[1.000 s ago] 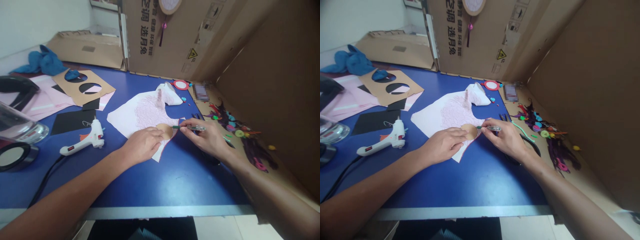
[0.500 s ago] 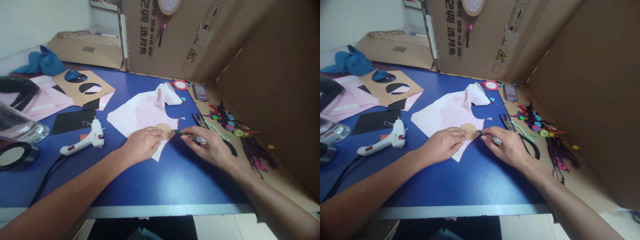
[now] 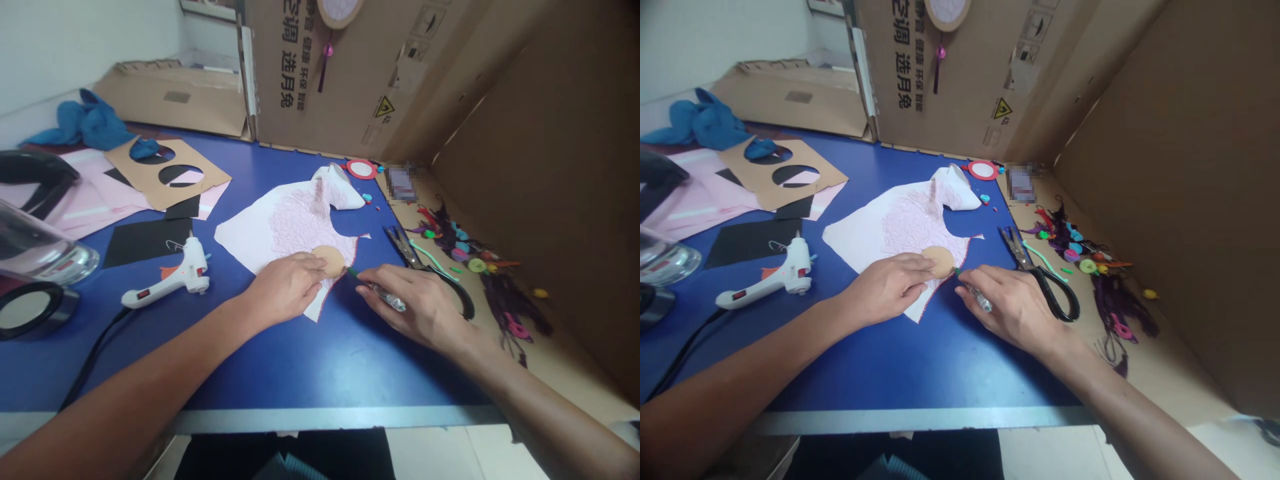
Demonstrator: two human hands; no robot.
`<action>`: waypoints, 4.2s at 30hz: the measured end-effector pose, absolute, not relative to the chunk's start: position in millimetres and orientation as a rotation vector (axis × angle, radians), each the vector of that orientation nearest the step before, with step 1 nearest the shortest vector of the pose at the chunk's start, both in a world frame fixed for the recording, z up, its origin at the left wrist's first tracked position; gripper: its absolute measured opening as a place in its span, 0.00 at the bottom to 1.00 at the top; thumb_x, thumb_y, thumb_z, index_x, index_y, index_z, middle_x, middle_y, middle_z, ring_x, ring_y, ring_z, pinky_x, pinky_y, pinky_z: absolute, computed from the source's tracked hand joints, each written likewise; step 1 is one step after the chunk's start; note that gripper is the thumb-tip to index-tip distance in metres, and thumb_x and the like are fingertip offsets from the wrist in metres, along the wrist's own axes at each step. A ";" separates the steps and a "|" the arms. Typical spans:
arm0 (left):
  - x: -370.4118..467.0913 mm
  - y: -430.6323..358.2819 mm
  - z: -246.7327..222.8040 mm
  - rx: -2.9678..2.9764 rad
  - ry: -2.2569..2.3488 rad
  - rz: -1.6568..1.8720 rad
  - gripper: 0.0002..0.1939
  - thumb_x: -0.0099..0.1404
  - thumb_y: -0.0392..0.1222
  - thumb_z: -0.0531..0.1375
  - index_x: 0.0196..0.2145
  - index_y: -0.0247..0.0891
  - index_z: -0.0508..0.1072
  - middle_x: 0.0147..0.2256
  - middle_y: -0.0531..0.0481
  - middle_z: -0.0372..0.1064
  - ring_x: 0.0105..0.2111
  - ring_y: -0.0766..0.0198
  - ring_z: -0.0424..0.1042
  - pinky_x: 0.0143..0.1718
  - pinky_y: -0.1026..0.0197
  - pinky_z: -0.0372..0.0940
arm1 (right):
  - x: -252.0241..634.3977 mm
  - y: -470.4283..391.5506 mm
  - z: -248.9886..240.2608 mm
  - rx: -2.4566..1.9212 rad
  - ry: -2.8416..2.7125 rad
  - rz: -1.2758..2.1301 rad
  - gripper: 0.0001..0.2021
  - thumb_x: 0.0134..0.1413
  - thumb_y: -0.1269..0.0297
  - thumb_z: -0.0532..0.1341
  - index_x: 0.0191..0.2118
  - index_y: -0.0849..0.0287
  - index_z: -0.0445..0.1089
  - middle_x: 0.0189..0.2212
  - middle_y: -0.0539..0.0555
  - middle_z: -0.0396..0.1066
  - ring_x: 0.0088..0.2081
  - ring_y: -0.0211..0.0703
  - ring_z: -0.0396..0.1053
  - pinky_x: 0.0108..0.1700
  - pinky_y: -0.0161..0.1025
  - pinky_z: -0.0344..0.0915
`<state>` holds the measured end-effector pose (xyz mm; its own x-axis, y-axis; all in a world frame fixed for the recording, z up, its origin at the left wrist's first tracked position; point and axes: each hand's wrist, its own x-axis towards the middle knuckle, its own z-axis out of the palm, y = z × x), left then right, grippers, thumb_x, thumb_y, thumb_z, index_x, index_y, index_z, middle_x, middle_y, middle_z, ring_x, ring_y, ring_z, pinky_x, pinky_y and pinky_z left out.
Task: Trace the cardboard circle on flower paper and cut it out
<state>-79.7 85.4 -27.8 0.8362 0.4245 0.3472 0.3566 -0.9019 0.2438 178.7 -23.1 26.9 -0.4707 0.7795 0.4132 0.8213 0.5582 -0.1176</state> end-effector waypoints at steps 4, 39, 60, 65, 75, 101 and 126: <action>-79.5 85.8 -28.0 2.851 0.603 0.594 0.20 0.75 0.34 0.59 0.59 0.38 0.83 0.61 0.41 0.80 0.61 0.51 0.80 0.66 0.45 0.73 | 173.9 -25.7 27.4 -1.288 -2.396 -0.134 0.05 0.77 0.64 0.63 0.49 0.59 0.75 0.35 0.55 0.82 0.32 0.46 0.80 0.34 0.42 0.69; -79.5 86.4 -27.3 2.835 0.594 0.586 0.17 0.76 0.34 0.59 0.55 0.39 0.84 0.60 0.42 0.81 0.61 0.52 0.79 0.66 0.45 0.73 | 178.0 -7.0 22.2 -1.630 -1.562 0.657 0.19 0.68 0.45 0.68 0.38 0.57 0.80 0.23 0.53 0.80 0.21 0.42 0.70 0.22 0.38 0.62; -80.1 86.3 -27.4 2.816 0.587 0.637 0.16 0.75 0.35 0.58 0.52 0.40 0.85 0.59 0.44 0.82 0.59 0.53 0.81 0.64 0.46 0.75 | 208.1 75.4 32.8 -1.680 -1.539 0.939 0.15 0.55 0.50 0.73 0.31 0.59 0.80 0.21 0.52 0.78 0.20 0.37 0.62 0.21 0.36 0.54; -78.7 84.3 -23.4 2.809 0.593 0.611 0.16 0.75 0.35 0.58 0.52 0.38 0.85 0.59 0.42 0.82 0.59 0.52 0.81 0.65 0.45 0.74 | 206.1 89.6 36.5 -1.666 -1.550 0.911 0.13 0.55 0.53 0.73 0.29 0.58 0.79 0.21 0.52 0.76 0.20 0.38 0.62 0.21 0.36 0.54; -78.2 83.7 -20.2 2.790 0.591 0.577 0.16 0.77 0.35 0.57 0.52 0.37 0.84 0.56 0.41 0.83 0.58 0.50 0.81 0.63 0.44 0.75 | 190.1 53.6 37.8 -1.571 -1.781 0.426 0.14 0.67 0.52 0.69 0.36 0.56 0.81 0.29 0.53 0.82 0.27 0.44 0.73 0.29 0.39 0.64; -78.0 83.6 -22.1 2.817 0.619 0.583 0.16 0.76 0.35 0.58 0.54 0.40 0.84 0.58 0.43 0.82 0.59 0.52 0.81 0.62 0.46 0.76 | 189.5 -1.1 21.7 -1.278 -2.201 -0.036 0.04 0.74 0.65 0.66 0.47 0.56 0.79 0.37 0.56 0.84 0.34 0.48 0.82 0.38 0.42 0.74; -80.5 84.2 -27.0 2.708 0.584 0.599 0.15 0.74 0.33 0.60 0.50 0.43 0.84 0.58 0.46 0.82 0.61 0.52 0.79 0.67 0.42 0.72 | 163.5 17.8 -11.0 -1.423 -2.429 -0.022 0.30 0.54 0.87 0.56 0.56 0.53 0.76 0.46 0.56 0.87 0.45 0.51 0.84 0.41 0.38 0.72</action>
<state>-80.5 84.2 -27.0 0.8298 0.4486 0.3321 0.3209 -0.8703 0.3738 163.5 17.8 -11.0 -0.4501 0.8465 0.2844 0.8516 0.5027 -0.1487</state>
